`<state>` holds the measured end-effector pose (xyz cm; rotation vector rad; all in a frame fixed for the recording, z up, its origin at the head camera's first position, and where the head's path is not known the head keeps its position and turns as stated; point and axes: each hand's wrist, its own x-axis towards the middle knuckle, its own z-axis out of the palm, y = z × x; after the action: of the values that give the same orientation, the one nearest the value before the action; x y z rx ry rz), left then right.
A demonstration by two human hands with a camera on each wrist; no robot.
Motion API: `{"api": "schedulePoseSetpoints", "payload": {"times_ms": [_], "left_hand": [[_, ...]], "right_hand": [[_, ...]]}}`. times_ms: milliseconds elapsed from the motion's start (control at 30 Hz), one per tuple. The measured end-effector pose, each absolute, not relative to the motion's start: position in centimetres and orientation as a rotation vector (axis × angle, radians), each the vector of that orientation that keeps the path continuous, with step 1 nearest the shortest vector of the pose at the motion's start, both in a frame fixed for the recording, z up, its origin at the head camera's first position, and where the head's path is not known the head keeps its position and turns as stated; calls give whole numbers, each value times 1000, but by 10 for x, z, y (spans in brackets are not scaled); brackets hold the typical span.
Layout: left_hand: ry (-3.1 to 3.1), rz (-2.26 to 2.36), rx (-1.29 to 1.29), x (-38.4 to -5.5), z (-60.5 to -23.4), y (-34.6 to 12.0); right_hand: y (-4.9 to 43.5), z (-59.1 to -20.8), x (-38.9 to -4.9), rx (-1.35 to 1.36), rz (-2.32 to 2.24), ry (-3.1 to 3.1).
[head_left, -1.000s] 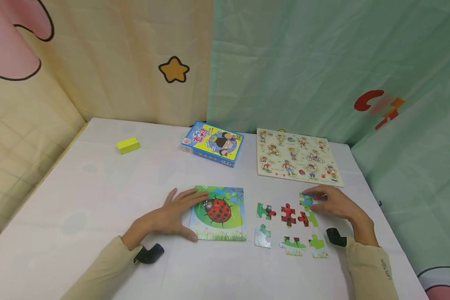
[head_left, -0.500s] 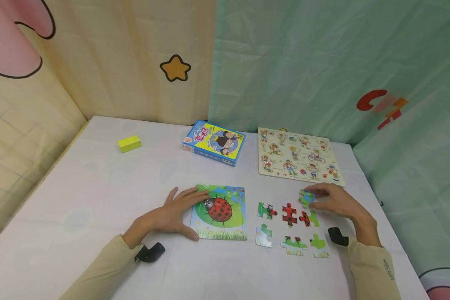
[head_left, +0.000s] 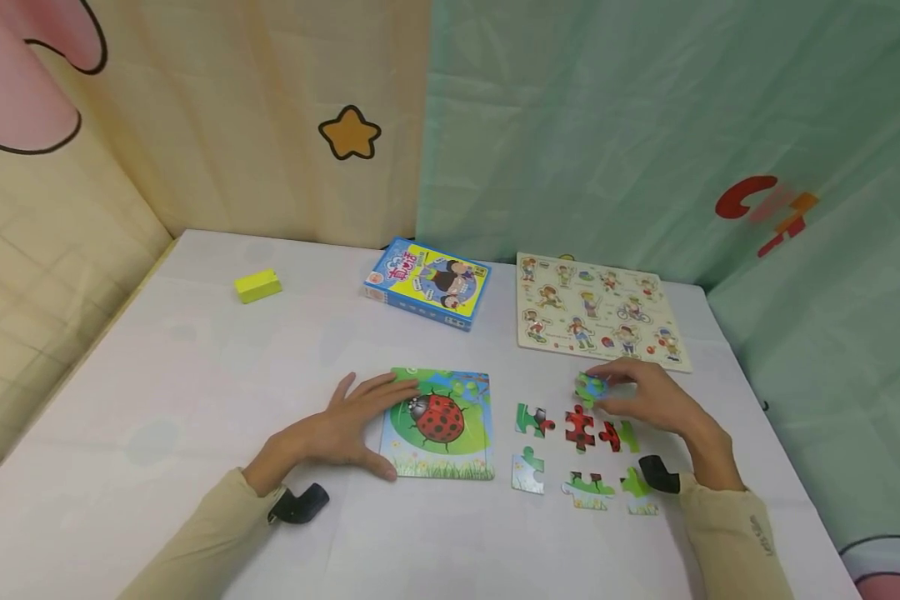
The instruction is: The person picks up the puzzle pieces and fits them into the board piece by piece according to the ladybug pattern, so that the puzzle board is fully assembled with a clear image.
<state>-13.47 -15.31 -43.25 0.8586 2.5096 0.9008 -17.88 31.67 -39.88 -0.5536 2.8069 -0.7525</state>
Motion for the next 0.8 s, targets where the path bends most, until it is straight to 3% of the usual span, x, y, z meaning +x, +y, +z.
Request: {"api": "schedulePoseSetpoints", "payload": {"times_ms": [333,800], "left_hand": [[2528,895,849,-134,-433,-154],[2515,888,836,-136,-434,-153]], "right_hand": [[282,-392,-188,-777,-776,2756],[224,-392,-197,-850,-770,2666]]}}
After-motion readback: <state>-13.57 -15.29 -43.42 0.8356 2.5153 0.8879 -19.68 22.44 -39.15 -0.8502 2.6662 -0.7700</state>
